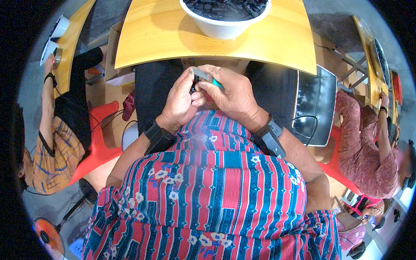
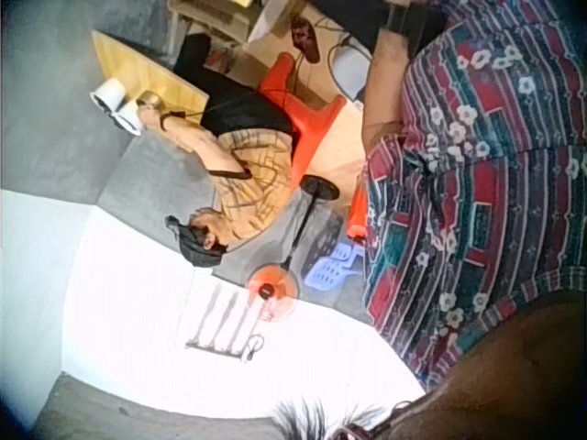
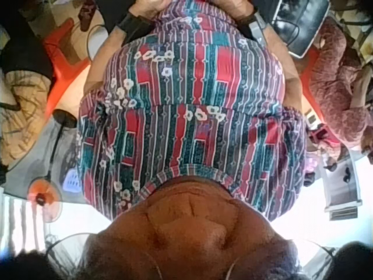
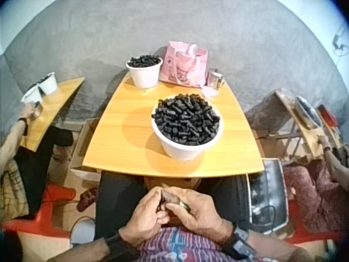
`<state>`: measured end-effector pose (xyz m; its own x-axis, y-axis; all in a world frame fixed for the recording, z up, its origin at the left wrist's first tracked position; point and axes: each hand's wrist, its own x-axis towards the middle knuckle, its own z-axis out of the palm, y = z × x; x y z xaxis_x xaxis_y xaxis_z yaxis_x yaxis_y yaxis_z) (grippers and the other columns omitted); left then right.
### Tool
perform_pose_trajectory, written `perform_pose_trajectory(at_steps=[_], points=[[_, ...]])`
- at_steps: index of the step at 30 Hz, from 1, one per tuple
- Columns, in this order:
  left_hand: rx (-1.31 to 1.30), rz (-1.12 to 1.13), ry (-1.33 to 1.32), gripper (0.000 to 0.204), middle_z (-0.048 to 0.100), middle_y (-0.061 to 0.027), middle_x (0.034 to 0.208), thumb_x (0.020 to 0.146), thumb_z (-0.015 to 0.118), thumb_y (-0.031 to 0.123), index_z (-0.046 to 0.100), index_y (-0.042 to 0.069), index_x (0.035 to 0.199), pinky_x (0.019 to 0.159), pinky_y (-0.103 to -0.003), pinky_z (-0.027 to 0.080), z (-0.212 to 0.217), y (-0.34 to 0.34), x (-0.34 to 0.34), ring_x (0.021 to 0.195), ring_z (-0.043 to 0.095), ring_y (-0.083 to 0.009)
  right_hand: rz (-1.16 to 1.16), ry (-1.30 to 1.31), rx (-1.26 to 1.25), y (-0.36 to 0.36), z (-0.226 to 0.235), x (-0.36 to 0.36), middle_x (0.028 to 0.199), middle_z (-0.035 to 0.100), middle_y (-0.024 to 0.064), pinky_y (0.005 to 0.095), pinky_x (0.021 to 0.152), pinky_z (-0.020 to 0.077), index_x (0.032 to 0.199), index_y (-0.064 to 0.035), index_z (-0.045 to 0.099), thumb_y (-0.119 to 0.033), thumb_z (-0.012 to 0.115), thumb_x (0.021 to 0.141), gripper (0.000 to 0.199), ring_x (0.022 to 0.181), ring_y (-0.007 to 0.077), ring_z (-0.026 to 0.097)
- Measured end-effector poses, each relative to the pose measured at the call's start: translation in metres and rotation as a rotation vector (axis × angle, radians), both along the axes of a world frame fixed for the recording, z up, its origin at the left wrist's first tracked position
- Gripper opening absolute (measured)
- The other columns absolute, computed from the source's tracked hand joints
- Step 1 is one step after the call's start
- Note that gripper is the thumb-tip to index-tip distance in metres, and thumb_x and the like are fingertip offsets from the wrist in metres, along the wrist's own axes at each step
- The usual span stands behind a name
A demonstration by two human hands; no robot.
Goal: Manually inspecting and sorting small black plastic manufacturing components.
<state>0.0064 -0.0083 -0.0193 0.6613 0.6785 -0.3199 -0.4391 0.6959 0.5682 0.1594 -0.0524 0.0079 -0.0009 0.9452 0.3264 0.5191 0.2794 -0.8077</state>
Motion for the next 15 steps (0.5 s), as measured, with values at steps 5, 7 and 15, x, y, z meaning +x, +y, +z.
perform_pose_trajectory(at_steps=[5,7,15], points=[[0.035,0.051,-0.017,0.027,0.046,0.0029,0.081,0.103,0.035,0.032,0.051,0.01,0.104,0.049,-0.016,0.033,-0.002,0.0,0.0,0.059,0.035,-0.002,0.028,-0.2,-0.014,-0.001,0.005,-0.001,0.093,0.066,0.0171,0.0386,0.07,0.0527,0.121,-0.0073,0.06,-0.026,0.065,0.086,0.04,0.083,0.0346,0.065],[0.036,0.061,-0.015,0.027,0.047,0.0027,0.081,0.103,0.035,0.032,0.05,0.01,0.104,0.048,-0.016,0.033,-0.004,0.0,-0.001,0.059,0.036,-0.002,0.023,-0.298,-0.051,-0.002,0.008,-0.003,0.088,0.065,0.0149,0.0395,0.066,0.0523,0.125,-0.0106,0.057,-0.027,0.065,0.086,0.043,0.079,0.0337,0.064],[0.054,0.077,-0.01,0.029,0.048,0.0026,0.082,0.103,0.035,0.033,0.052,0.01,0.102,0.047,-0.016,0.034,-0.007,0.001,-0.001,0.06,0.039,-0.0025,0.053,-0.323,-0.01,-0.001,0.007,-0.004,0.087,0.064,0.0142,0.0392,0.064,0.0522,0.126,-0.0111,0.056,-0.024,0.066,0.084,0.045,0.077,0.0331,0.064]])
